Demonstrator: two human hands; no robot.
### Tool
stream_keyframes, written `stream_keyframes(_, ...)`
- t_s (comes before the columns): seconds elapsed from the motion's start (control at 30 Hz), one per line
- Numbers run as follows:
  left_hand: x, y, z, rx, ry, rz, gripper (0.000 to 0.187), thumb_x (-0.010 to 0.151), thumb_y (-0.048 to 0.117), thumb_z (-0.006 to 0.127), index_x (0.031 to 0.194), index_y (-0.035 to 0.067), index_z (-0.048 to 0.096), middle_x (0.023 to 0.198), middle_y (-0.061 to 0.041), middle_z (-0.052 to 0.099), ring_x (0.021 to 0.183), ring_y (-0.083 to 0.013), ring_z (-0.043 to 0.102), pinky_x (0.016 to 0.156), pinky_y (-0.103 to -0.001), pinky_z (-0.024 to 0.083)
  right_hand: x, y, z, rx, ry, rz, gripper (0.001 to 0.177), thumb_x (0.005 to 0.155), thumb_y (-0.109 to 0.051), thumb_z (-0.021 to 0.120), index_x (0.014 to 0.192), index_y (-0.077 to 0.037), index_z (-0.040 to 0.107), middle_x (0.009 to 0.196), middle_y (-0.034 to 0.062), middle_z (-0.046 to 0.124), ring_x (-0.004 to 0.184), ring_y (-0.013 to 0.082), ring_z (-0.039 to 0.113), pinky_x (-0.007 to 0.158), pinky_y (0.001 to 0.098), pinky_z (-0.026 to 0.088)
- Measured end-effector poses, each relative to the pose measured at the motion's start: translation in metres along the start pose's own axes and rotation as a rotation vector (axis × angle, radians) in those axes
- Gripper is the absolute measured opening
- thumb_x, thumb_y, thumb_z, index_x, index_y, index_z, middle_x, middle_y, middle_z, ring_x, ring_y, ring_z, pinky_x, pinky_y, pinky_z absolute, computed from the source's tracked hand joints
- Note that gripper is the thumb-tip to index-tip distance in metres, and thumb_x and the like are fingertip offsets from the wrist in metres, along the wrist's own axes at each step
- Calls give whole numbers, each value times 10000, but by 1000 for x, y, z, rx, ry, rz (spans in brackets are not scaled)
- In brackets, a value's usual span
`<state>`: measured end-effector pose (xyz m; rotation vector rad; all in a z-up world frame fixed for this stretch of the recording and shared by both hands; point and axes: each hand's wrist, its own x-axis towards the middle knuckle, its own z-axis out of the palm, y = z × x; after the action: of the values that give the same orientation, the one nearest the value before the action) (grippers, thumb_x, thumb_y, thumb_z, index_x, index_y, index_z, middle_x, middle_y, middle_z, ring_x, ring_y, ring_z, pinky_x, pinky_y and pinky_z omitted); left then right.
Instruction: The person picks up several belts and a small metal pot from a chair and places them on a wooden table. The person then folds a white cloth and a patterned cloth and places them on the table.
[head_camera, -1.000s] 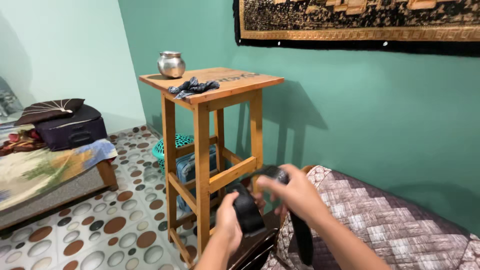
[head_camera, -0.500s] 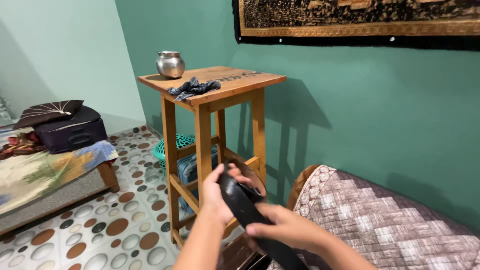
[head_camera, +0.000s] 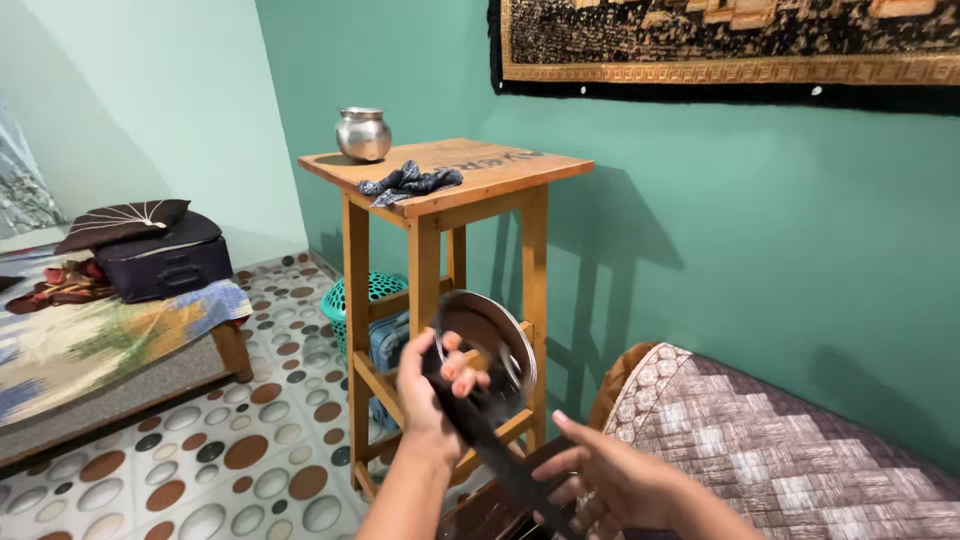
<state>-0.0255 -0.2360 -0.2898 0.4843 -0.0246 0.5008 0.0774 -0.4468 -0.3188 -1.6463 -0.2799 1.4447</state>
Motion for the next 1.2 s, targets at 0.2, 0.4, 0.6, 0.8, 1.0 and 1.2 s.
stream_keyframes(0.2, 7, 9, 2, -87, 186, 355, 319, 904, 443, 512, 818, 136, 512, 575, -8, 438, 507, -179, 440, 704, -368, 468, 3, 3, 1, 239, -35, -148, 845, 892, -799, 474, 1322, -77, 563, 948, 172, 607, 581, 195, 618, 450, 288, 501)
stream_keyframes(0.4, 9, 27, -14, -171, 113, 269, 270, 932, 396, 569, 850, 141, 533, 585, 37, 425, 519, -139, 453, 714, -328, 500, 3, -23, -32, 618, 101, -609, 602, 834, -153, 757, 1386, 23, 591, 1152, 175, 767, 762, 153, 731, 640, 193, 589)
stream_keyframes(0.6, -3, 13, 1, -109, -58, -45, 266, 934, 407, 587, 835, 169, 524, 524, 89, 423, 429, -81, 451, 617, -267, 485, 54, -28, -27, 852, 217, -795, 561, 848, 3, 729, 1375, -6, 538, 1128, 127, 725, 902, 166, 665, 796, 252, 585)
stream_keyframes(0.8, -21, -3, 28, 124, -46, -362, 325, 986, 431, 589, 815, 160, 530, 493, 115, 385, 380, -48, 386, 572, -236, 457, 54, -52, -9, 795, 7, -1076, 386, 956, -100, 544, 1334, -24, 564, 1122, 90, 719, 987, 196, 709, 887, 352, 576)
stream_keyframes(1.0, -23, 11, 40, 258, -10, -417, 333, 963, 456, 531, 798, 167, 518, 489, 97, 373, 390, -72, 386, 579, -270, 465, -5, -71, 41, 722, 5, -847, 322, 947, -346, 492, 1199, -177, 601, 1060, 71, 735, 887, 245, 709, 741, 438, 591)
stream_keyframes(1.2, -15, 47, 27, 129, -130, -489, 349, 973, 465, 563, 782, 177, 509, 478, 126, 358, 355, -54, 359, 550, -253, 475, -11, -90, 74, 554, -115, -739, 513, 914, -512, 490, 1124, -87, 686, 941, 129, 767, 743, 254, 733, 672, 400, 614)
